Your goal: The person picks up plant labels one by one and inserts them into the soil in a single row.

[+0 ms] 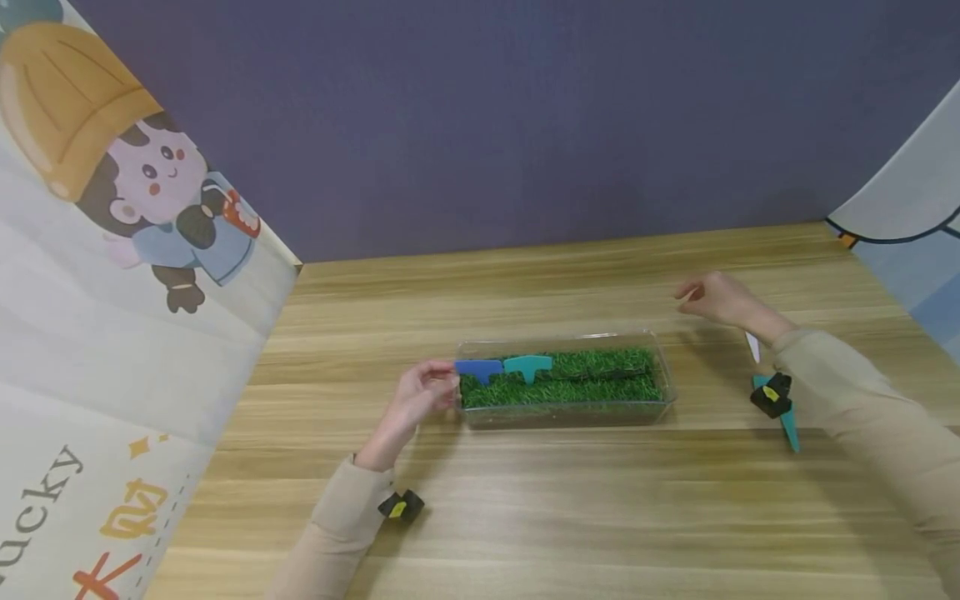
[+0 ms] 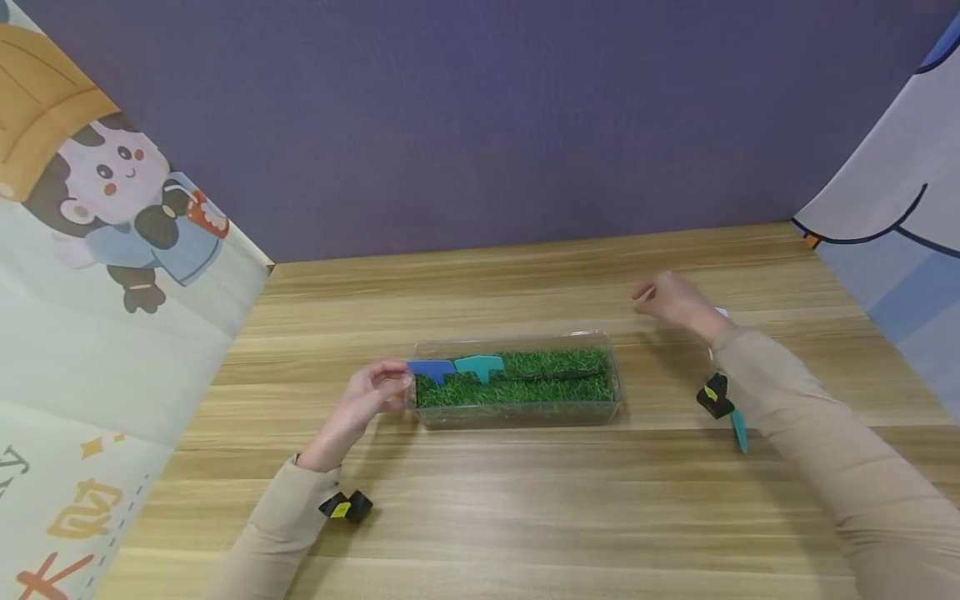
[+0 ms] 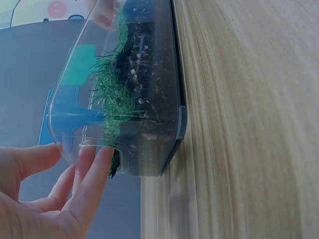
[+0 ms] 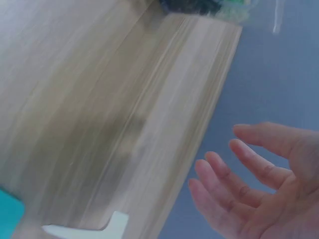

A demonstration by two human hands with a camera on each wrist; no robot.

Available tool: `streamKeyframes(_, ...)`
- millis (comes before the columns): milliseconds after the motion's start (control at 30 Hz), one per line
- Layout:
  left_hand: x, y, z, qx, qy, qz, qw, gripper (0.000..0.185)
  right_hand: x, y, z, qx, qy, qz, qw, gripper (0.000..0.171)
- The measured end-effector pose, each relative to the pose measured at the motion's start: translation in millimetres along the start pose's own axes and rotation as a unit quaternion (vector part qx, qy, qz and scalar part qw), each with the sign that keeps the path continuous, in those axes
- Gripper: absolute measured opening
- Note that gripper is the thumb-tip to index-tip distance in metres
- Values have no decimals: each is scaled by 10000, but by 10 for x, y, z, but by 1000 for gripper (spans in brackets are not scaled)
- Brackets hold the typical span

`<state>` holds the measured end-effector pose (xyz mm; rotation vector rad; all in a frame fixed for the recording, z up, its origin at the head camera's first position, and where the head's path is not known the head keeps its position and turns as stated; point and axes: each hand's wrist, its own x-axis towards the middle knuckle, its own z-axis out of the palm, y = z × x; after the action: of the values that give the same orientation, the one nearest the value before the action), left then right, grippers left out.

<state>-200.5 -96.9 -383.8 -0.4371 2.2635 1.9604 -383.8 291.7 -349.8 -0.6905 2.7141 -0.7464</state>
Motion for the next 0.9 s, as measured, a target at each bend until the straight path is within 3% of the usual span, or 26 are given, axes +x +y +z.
streamKeyframes(433, -51, -3, -47, 36, -4, -10, 10000, 30, -136, 260, -25, -19, -25, 432, 9991, 36)
streamKeyframes(667, -74, -22, -77, 40, -46, 11, 10000, 31, -198, 358, -43, -234, 175, 652, 9974, 36)
streamKeyframes(900, -109, -32, -107, 30, -78, 4, 10000, 31, -264, 449, -49, -235, -47, 1064, 9940, 40)
